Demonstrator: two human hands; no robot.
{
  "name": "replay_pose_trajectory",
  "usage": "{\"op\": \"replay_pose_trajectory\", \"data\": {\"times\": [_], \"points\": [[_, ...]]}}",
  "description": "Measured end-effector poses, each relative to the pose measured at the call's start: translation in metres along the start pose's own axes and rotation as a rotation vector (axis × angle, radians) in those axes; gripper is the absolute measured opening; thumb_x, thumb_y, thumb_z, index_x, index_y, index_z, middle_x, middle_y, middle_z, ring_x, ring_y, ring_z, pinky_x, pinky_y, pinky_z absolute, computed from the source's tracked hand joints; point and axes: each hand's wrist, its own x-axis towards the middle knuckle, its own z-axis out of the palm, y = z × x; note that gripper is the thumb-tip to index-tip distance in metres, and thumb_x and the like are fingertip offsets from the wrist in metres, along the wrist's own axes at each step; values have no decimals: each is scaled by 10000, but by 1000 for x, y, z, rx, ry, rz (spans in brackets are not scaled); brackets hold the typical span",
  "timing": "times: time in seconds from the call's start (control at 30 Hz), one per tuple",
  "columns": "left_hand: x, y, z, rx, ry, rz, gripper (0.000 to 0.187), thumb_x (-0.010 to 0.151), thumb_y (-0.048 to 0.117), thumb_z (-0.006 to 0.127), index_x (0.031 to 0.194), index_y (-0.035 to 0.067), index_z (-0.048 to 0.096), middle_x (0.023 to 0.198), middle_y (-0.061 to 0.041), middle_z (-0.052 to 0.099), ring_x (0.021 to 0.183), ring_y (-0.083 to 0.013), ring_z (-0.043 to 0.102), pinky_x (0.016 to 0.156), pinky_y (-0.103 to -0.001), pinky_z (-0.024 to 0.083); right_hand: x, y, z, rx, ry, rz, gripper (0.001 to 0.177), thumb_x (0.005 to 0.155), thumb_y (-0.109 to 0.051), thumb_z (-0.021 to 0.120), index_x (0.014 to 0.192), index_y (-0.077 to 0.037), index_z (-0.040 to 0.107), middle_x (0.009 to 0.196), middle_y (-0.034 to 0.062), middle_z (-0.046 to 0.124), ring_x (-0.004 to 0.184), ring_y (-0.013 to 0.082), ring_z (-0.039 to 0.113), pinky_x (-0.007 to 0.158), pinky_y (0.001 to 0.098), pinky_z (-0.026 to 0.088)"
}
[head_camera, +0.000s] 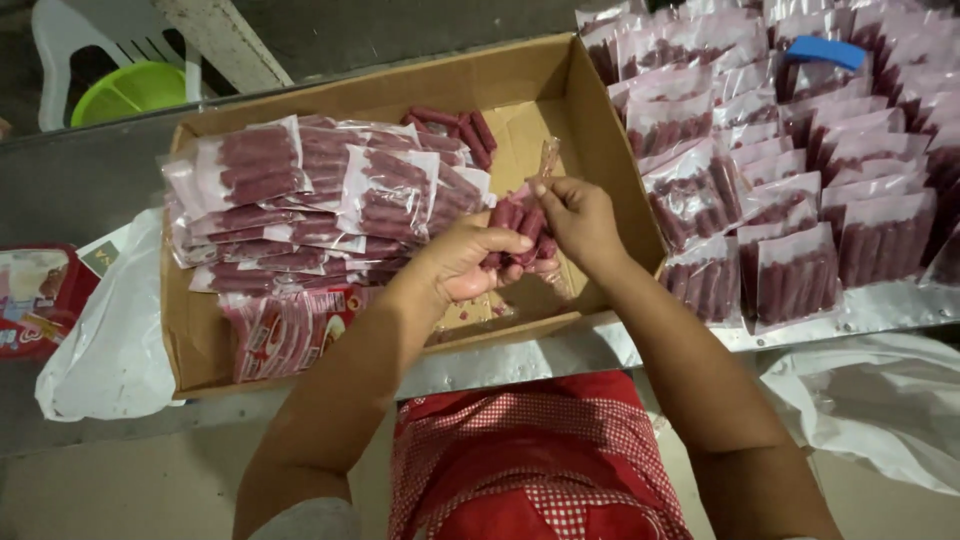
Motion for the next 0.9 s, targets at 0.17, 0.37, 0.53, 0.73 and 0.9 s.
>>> {"op": "replay_pose_trajectory", "data": {"times": [0.17, 0.37, 0.53, 0.73, 0.9], "points": [[13, 2, -21, 348, 114, 14, 288, 849, 33, 745, 1080, 27, 573, 804, -124, 618, 595, -259, 714, 438, -263, 597, -7, 0, 12, -28, -50, 22, 189, 1014, -222, 633, 1080, -176, 804, 664, 51, 728, 814, 168, 755, 814, 331, 572], [11, 17, -30, 700, 142, -86, 275, 867, 93, 716, 1072, -38, 587, 791, -163, 626, 490, -282, 705, 335, -233, 545, -22, -4, 22, -76, -56, -29, 211, 1026, -227, 640, 1173, -186, 788, 840, 104, 777, 904, 211, 763, 810, 358, 580], [6, 19, -22, 589, 83, -24, 518, 872, 102, 711, 1305, -85, 498, 955, -153, 627, 593, -210, 741, 388, -188, 561, -39, -17, 23, -36, -20, -161, 229, 1043, -161, 624, 1221, -139, 767, 1019, 156, 779, 1037, 321, 735, 844, 427, 580], [2, 20, -6, 1380, 329, 303, 552, 844, 434, 739, 1238, 78, 590, 939, -103, 725, 846, -266, 775, 571, -421, 648, -44, -31, 21, -16, 72, -403, 201, 1044, -54, 632, 1203, 1, 741, 1095, 213, 762, 1101, 373, 695, 880, 460, 563], [-2, 17, -7, 1383, 365, 502, 551, 811, 378, 761, 1267, 136, 564, 1080, -120, 742, 1100, -323, 717, 912, -480, 594, -32, -39, 16, 108, 112, -240, 202, 1062, -121, 599, 1101, -29, 775, 821, 140, 746, 776, 138, 625, 669, 361, 568]]}}
